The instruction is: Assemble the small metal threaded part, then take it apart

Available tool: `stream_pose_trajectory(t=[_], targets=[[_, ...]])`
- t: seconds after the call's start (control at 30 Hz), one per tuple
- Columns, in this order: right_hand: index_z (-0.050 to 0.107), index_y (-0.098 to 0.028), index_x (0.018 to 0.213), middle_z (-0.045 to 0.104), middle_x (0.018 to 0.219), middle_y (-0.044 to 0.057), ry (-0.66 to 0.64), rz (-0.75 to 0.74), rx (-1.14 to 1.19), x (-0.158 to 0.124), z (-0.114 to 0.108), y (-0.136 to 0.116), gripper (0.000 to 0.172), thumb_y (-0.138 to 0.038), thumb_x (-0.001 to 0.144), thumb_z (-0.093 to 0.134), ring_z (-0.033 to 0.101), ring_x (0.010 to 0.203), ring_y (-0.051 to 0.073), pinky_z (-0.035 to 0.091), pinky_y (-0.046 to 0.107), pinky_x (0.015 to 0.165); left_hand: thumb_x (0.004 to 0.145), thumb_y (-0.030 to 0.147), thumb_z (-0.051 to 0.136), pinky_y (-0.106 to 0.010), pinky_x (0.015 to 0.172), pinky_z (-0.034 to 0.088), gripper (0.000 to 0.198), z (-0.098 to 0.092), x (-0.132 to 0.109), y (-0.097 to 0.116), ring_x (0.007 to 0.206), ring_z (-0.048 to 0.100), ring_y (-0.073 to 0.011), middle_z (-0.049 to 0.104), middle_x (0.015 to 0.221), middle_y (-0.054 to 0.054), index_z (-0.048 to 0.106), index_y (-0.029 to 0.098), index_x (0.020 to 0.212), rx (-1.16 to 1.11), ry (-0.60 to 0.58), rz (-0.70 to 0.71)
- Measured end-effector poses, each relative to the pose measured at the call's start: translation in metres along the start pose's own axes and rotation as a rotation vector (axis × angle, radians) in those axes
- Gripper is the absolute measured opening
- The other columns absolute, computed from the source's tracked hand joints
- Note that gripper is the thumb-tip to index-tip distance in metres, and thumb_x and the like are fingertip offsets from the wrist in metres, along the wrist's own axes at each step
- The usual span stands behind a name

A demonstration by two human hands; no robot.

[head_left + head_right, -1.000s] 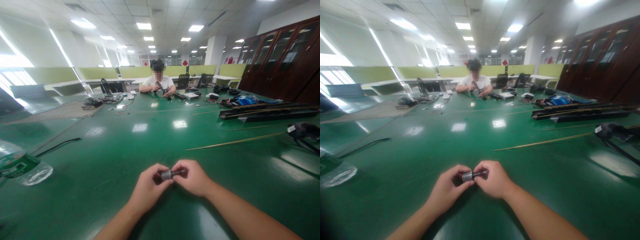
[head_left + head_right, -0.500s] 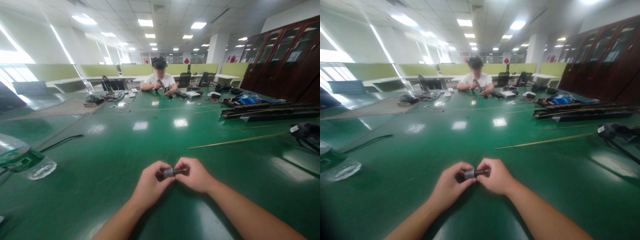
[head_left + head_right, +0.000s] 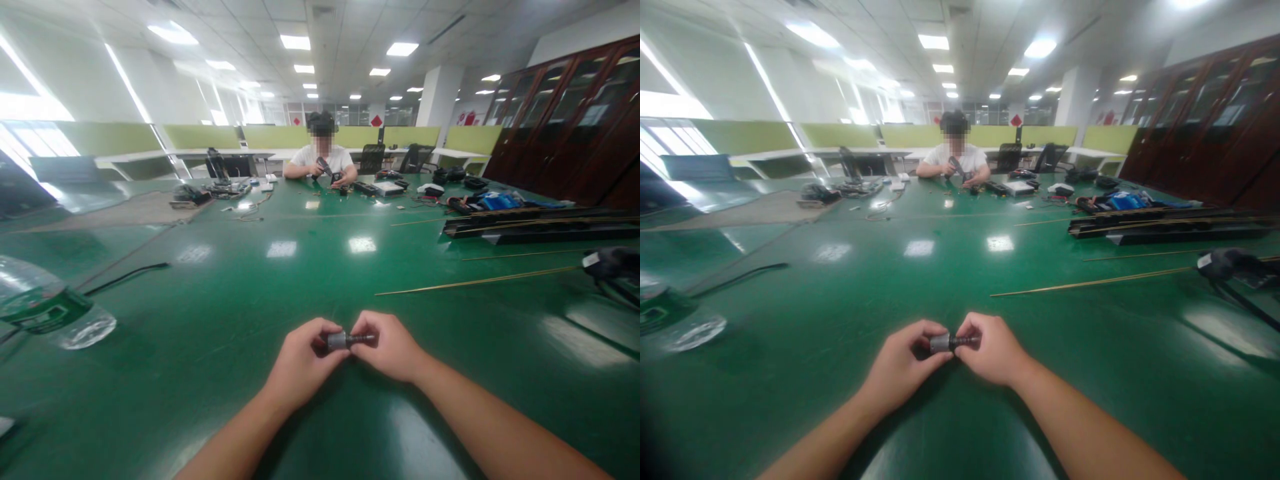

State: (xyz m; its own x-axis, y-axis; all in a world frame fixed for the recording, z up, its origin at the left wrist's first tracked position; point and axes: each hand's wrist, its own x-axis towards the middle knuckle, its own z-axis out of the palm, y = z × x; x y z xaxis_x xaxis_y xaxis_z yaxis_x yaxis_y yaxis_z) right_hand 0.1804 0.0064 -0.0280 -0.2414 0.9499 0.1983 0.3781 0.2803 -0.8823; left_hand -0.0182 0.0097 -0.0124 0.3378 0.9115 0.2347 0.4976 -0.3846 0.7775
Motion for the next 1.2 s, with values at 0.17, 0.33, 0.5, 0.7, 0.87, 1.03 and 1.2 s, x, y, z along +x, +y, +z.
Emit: stream_pose_trajectory(t=[0.17, 0.33, 0.5, 0.7, 0.87, 1.03, 1.2], targets=[[0.066, -0.017, 0.080, 0.070, 0.075, 0.001, 0.017, 0.002, 0.004, 0.0005, -0.0012, 0.0024, 0.010, -0.013, 0.071, 0.068, 0.063, 0.066, 0.015, 0.047, 0.023, 0.061, 0.075, 0.025, 0.075, -0.028, 0.072, 0.050, 0.021, 0.0006, 0.0005, -0.0015, 0.078, 0.065, -0.0170, 0.071, 0.090, -0.001, 0.069, 0.021, 0.094, -0.025, 0.012, -0.017], [0.067, -0.016, 0.081, 0.070, 0.074, 0.002, 0.048, 0.037, 0.041, 0.0019, -0.0019, 0.0036, 0.009, -0.015, 0.072, 0.070, 0.063, 0.063, 0.015, 0.047, 0.024, 0.059, 0.078, 0.025, 0.072, -0.029, 0.077, 0.052, 0.025, 0.0005, 0.0021, -0.0049, 0.088, 0.066, -0.0180, 0.070, 0.103, -0.002, 0.068, 0.022, 0.102, -0.060, 0.044, -0.010], [0.067, -0.016, 0.081, 0.070, 0.073, 0.002, 0.055, 0.039, 0.056, 0.0009, -0.0016, 0.0035, 0.009, -0.016, 0.072, 0.070, 0.061, 0.062, 0.014, 0.046, 0.023, 0.058, 0.079, 0.025, 0.071, -0.029, 0.077, 0.052, 0.025, -0.0004, 0.0018, -0.0042, 0.089, 0.065, -0.0178, 0.069, 0.104, -0.003, 0.068, 0.022, 0.103, -0.068, 0.040, -0.017], [0.065, -0.016, 0.081, 0.068, 0.072, 0.002, 0.069, 0.034, 0.048, 0.0008, -0.0033, 0.0031, 0.008, -0.018, 0.074, 0.068, 0.059, 0.062, 0.014, 0.045, 0.024, 0.059, 0.079, 0.025, 0.070, -0.030, 0.079, 0.052, 0.025, -0.0008, 0.0026, -0.0024, 0.089, 0.065, -0.0179, 0.069, 0.103, -0.002, 0.068, 0.023, 0.103, -0.074, 0.059, -0.038], [0.065, -0.016, 0.082, 0.068, 0.073, 0.003, 0.075, 0.042, 0.051, 0.0011, -0.0039, 0.0012, 0.009, -0.019, 0.074, 0.068, 0.059, 0.062, 0.014, 0.046, 0.025, 0.061, 0.079, 0.026, 0.070, -0.031, 0.081, 0.052, 0.024, -0.0009, 0.0034, -0.0037, 0.092, 0.064, -0.0185, 0.069, 0.103, -0.002, 0.067, 0.023, 0.103, -0.076, 0.082, -0.020], [0.065, -0.016, 0.082, 0.068, 0.071, 0.002, 0.083, 0.041, 0.051, 0.0015, -0.0045, 0.0000, 0.009, -0.019, 0.074, 0.067, 0.059, 0.061, 0.014, 0.045, 0.025, 0.059, 0.080, 0.027, 0.069, -0.032, 0.081, 0.051, 0.023, -0.0016, 0.0033, -0.0043, 0.091, 0.064, -0.0183, 0.068, 0.104, -0.002, 0.067, 0.024, 0.103, -0.057, 0.101, 0.006], [0.065, -0.016, 0.081, 0.067, 0.069, 0.002, 0.084, 0.049, 0.050, 0.0016, -0.0047, -0.0008, 0.008, -0.019, 0.074, 0.067, 0.058, 0.059, 0.014, 0.044, 0.024, 0.057, 0.080, 0.026, 0.069, -0.032, 0.081, 0.051, 0.022, -0.0017, 0.0039, -0.0037, 0.093, 0.064, -0.0191, 0.069, 0.103, -0.002, 0.067, 0.023, 0.102, -0.038, 0.105, 0.017]])
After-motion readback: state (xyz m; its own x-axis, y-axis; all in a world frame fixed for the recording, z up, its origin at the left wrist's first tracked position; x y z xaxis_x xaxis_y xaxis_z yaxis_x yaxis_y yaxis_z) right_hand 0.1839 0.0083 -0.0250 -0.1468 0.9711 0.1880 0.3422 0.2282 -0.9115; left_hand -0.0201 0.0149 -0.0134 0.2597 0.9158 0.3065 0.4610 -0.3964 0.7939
